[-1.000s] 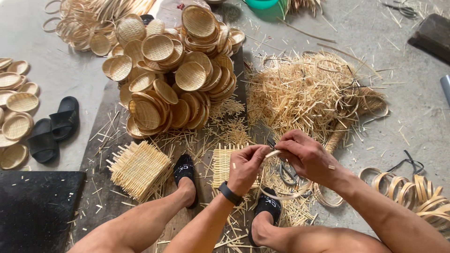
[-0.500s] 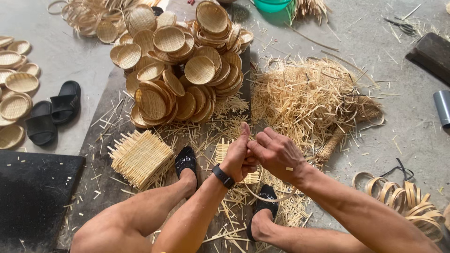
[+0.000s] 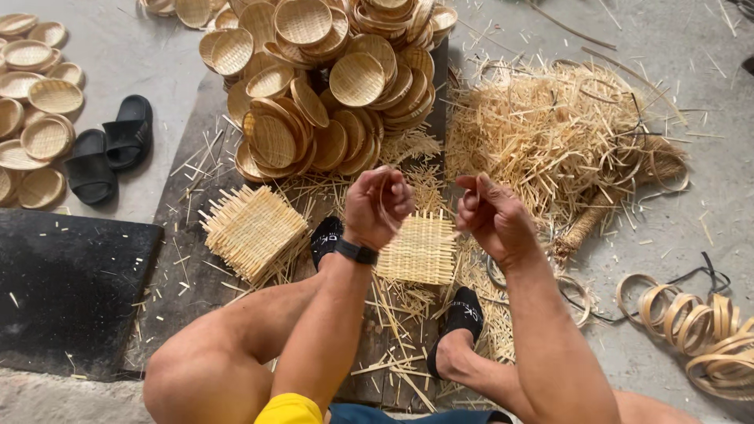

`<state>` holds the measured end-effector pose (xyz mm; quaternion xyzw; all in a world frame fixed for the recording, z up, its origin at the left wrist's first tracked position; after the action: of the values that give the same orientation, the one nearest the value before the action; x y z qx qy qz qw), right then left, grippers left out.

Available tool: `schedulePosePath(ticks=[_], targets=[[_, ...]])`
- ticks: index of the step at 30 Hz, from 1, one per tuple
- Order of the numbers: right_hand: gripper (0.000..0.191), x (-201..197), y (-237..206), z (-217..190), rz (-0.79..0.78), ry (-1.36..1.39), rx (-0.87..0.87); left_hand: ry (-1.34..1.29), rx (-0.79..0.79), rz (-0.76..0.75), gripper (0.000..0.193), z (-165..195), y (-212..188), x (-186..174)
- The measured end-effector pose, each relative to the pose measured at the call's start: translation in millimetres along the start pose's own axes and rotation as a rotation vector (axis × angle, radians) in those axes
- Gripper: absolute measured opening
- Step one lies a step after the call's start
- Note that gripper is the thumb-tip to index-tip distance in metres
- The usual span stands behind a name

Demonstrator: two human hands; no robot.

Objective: The person sits on the floor assembling woven bamboo baskets. They trim bamboo strips with scissors, fit a round woven panel into a wooden base, bend and weave strips around the rim, and place finished baskets onto a large stack of completed baskets.

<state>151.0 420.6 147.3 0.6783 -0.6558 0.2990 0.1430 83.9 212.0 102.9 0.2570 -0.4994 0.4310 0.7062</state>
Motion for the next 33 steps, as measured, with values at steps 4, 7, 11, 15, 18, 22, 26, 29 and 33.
schedulePosePath(ticks=[4, 7, 11, 15, 18, 22, 26, 29, 33], targets=[[0.032, -28.8, 10.0, 27.9, -0.049, 0.067, 0.101, 0.397, -0.306, 0.19, 0.024, 6.5, -4.0, 2.2], [0.041, -41.1, 19.7, 46.2, -0.121, 0.06, 0.155, 0.583, -0.32, 0.214, 0.029, 0.9, -5.1, 2.7], [0.048, -48.1, 26.6, 58.9, -0.096, -0.003, 0.219, 0.671, -0.313, 0.385, 0.025, -3.5, -2.6, -10.6], [0.048, -56.1, 27.2, 71.4, 0.054, 0.106, 0.234, 0.542, -0.362, 0.344, 0.034, -4.5, 0.0, -31.0], [0.045, -67.5, 31.5, 83.9, 0.167, 0.211, 0.198, 0.405, -0.313, 0.415, 0.033, -16.1, -1.4, -51.6], [0.048, -75.9, 46.6, 94.7, -0.037, 0.29, 0.248, 0.293, -0.266, 0.491, 0.029, -33.1, 11.9, -78.2], [0.035, -83.6, 51.8, 93.6, 0.113, 0.22, 0.175, 0.127, -0.245, 0.411, 0.03, -31.3, 25.6, -92.1], [0.013, -96.3, 45.7, 94.8, 0.163, -0.086, 0.125, 0.107, -0.181, 0.489, 0.028, -31.1, 26.3, -101.1], [0.022, -134.2, 43.1, 125.3, 0.445, -0.466, 0.109, 0.362, -0.053, 0.707, 0.017, -51.1, 17.0, -125.1]])
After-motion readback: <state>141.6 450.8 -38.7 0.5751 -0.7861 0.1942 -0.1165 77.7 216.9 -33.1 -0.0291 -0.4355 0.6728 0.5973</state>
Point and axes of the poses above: each hand's wrist, its own y-axis towards the middle knuckle, its own x-axis out of the palm, z = x × y, the point moved 2 cm from there along y, towards the middle knuckle
